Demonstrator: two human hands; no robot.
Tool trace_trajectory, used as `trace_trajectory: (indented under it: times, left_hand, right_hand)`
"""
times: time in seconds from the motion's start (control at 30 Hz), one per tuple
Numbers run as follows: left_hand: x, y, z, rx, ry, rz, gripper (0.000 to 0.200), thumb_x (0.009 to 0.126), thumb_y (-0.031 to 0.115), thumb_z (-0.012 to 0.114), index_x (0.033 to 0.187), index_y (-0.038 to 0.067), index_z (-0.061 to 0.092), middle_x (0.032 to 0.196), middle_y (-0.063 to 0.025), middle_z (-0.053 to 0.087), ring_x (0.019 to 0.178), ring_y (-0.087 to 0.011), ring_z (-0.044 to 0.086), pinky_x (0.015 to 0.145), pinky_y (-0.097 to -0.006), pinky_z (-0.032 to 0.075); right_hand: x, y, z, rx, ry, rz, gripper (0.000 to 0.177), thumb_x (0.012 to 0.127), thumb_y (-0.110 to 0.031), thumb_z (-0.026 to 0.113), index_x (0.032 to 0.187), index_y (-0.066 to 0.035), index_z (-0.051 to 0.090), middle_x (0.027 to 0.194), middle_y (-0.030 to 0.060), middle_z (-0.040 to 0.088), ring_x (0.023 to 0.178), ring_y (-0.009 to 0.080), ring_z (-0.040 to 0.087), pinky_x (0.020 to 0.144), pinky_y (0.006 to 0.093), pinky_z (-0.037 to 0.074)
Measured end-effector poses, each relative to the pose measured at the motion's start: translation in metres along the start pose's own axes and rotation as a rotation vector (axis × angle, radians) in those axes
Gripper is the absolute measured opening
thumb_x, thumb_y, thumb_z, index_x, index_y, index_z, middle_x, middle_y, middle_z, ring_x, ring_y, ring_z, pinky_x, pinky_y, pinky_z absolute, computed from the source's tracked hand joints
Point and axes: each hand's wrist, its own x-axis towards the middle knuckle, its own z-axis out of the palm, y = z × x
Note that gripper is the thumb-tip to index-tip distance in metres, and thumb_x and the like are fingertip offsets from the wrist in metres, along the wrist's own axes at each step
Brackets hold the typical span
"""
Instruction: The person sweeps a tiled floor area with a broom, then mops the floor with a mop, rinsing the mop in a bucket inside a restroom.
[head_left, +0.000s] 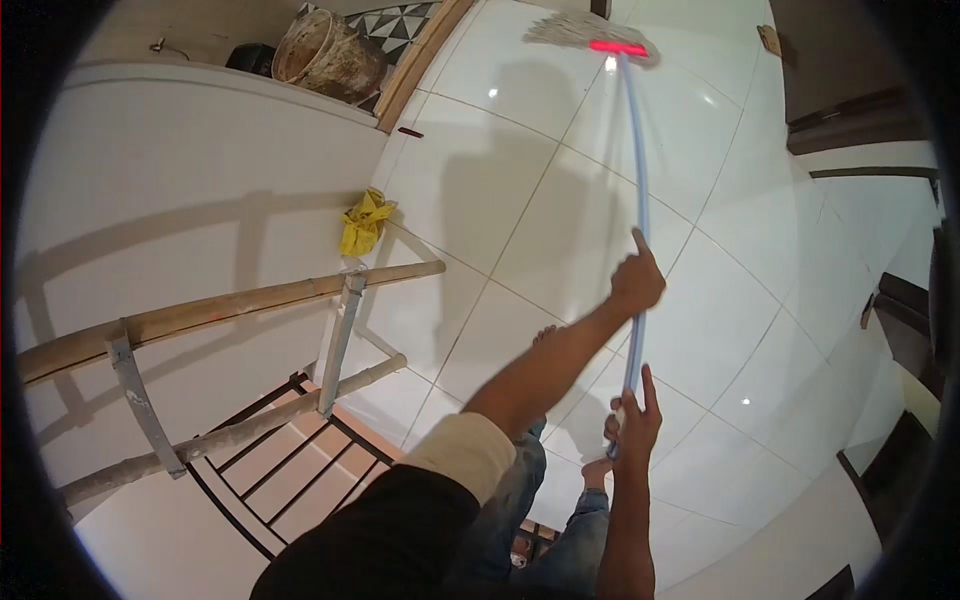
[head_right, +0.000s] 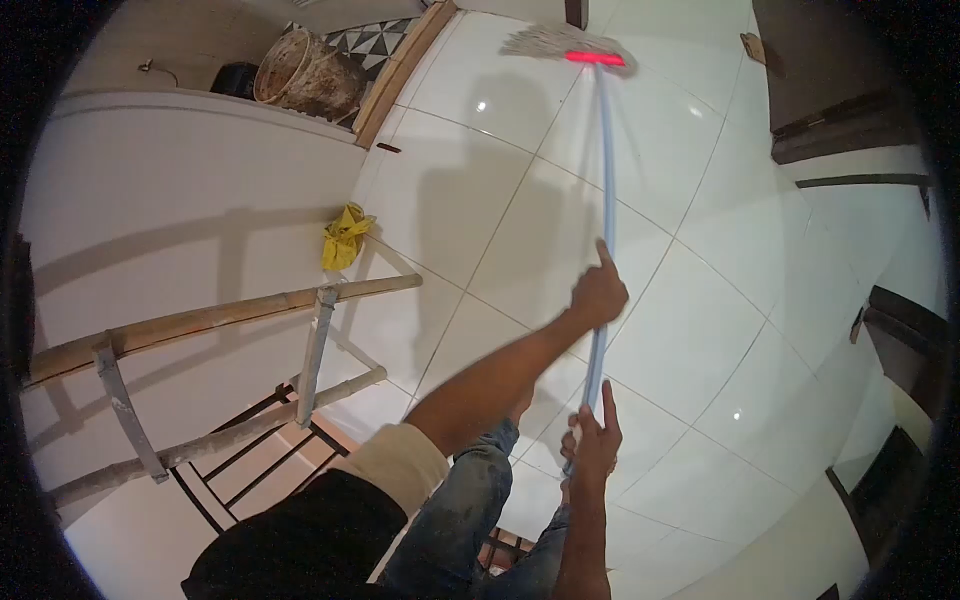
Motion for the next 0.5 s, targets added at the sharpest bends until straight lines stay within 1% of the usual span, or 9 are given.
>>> trace_trajectory:
  times: [0.1, 0.13, 0.17, 0.2, 0.27, 0.3, 0.4, 0.47, 0.5]
  left_hand:
    - [-0.044, -0.005, 0.050, -0.026, 0.025, 0.076, 0.086, 0.090, 0.022, 0.054, 0.151, -0.007, 0.001, 0.090, -0.0294, 0.065, 0.079, -0.0433, 0.067, 0.074, -0.0513, 0.055]
    - [-0.063, -0.010, 0.075, 0.016, 0.110, 0.091, 0.087, 0.087, 0.020, 0.057, 0.150, -0.009, 0.005, 0.076, -0.0224, 0.065, 0.066, -0.0357, 0.067, 0.063, -0.0472, 0.056]
    - [-0.089, -0.016, 0.092, -0.009, 0.099, 0.083, 0.087, 0.088, 0.020, 0.057, 0.151, -0.007, 0.004, 0.068, -0.0195, 0.065, 0.061, -0.0361, 0.066, 0.060, -0.0483, 0.055]
    - [-0.121, -0.017, 0.099, -0.099, 0.014, 0.017, 0.085, 0.089, 0.020, 0.055, 0.151, -0.005, 0.002, 0.067, -0.0225, 0.064, 0.061, -0.0395, 0.065, 0.057, -0.0515, 0.054]
    - [-0.197, -0.016, 0.099, -0.318, -0.079, -0.096, 0.081, 0.091, 0.018, 0.053, 0.152, 0.002, 0.000, 0.067, -0.0280, 0.063, 0.058, -0.0442, 0.062, 0.051, -0.0521, 0.051]
    - [-0.235, -0.027, 0.118, -0.427, -0.041, -0.051, 0.081, 0.090, 0.014, 0.054, 0.151, -0.001, 0.003, 0.063, -0.0254, 0.062, 0.057, -0.0438, 0.062, 0.051, -0.0516, 0.050]
    - [-0.342, -0.040, 0.146, -0.480, 0.021, -0.009, 0.071, 0.091, 0.011, 0.051, 0.149, 0.002, 0.012, 0.089, -0.0240, 0.066, 0.079, -0.0456, 0.066, 0.071, -0.0521, 0.052]
    - [-0.378, -0.033, 0.131, -0.454, 0.005, 0.015, 0.069, 0.090, 0.010, 0.051, 0.149, 0.002, 0.015, 0.094, -0.0237, 0.066, 0.083, -0.0449, 0.066, 0.075, -0.0506, 0.052]
    - [-0.390, -0.027, 0.123, -0.450, -0.087, -0.146, 0.068, 0.090, 0.011, 0.052, 0.148, 0.002, 0.017, 0.092, -0.0228, 0.066, 0.081, -0.0425, 0.066, 0.074, -0.0488, 0.053]
  right_hand:
    - [-0.026, 0.036, -0.035, -0.109, 0.025, 0.007, 0.057, 0.099, -0.015, 0.051, 0.152, -0.012, 0.031, 0.071, 0.0027, 0.052, 0.043, 0.0062, 0.039, 0.038, 0.0214, 0.032]
    - [-0.041, 0.049, -0.046, -0.131, 0.034, 0.000, 0.057, 0.100, -0.015, 0.049, 0.153, -0.010, 0.030, 0.072, 0.0033, 0.053, 0.043, 0.0062, 0.040, 0.038, 0.0213, 0.033]
    - [-0.059, 0.060, -0.058, -0.202, 0.000, -0.061, 0.055, 0.100, -0.014, 0.046, 0.152, -0.005, 0.030, 0.070, 0.0034, 0.054, 0.042, 0.0069, 0.040, 0.037, 0.0229, 0.034]
    - [-0.080, 0.080, -0.075, -0.242, 0.007, -0.104, 0.054, 0.100, -0.016, 0.044, 0.151, -0.002, 0.030, 0.065, 0.0027, 0.053, 0.043, 0.0069, 0.041, 0.037, 0.0235, 0.035]
    - [-0.141, 0.107, -0.112, -0.343, 0.060, -0.004, 0.052, 0.100, -0.013, 0.048, 0.149, -0.005, 0.037, 0.064, 0.0003, 0.050, 0.044, 0.0072, 0.044, 0.038, 0.0231, 0.035]
    - [-0.175, 0.110, -0.122, -0.440, 0.072, 0.021, 0.051, 0.100, -0.014, 0.047, 0.148, -0.004, 0.038, 0.065, 0.0008, 0.051, 0.044, 0.0076, 0.045, 0.038, 0.0238, 0.036]
    - [-0.259, 0.124, -0.149, -0.613, 0.095, 0.113, 0.046, 0.100, -0.016, 0.046, 0.144, -0.004, 0.042, 0.065, 0.0020, 0.052, 0.046, 0.0094, 0.047, 0.040, 0.0258, 0.037]
    - [-0.295, 0.134, -0.162, -0.629, 0.103, 0.167, 0.043, 0.100, -0.016, 0.047, 0.141, -0.004, 0.046, 0.065, 0.0027, 0.052, 0.048, 0.0107, 0.047, 0.042, 0.0270, 0.037]
    - [-0.309, 0.139, -0.167, -0.623, 0.106, 0.186, 0.041, 0.100, -0.017, 0.047, 0.139, -0.004, 0.047, 0.065, 0.0030, 0.053, 0.049, 0.0113, 0.047, 0.042, 0.0276, 0.038]
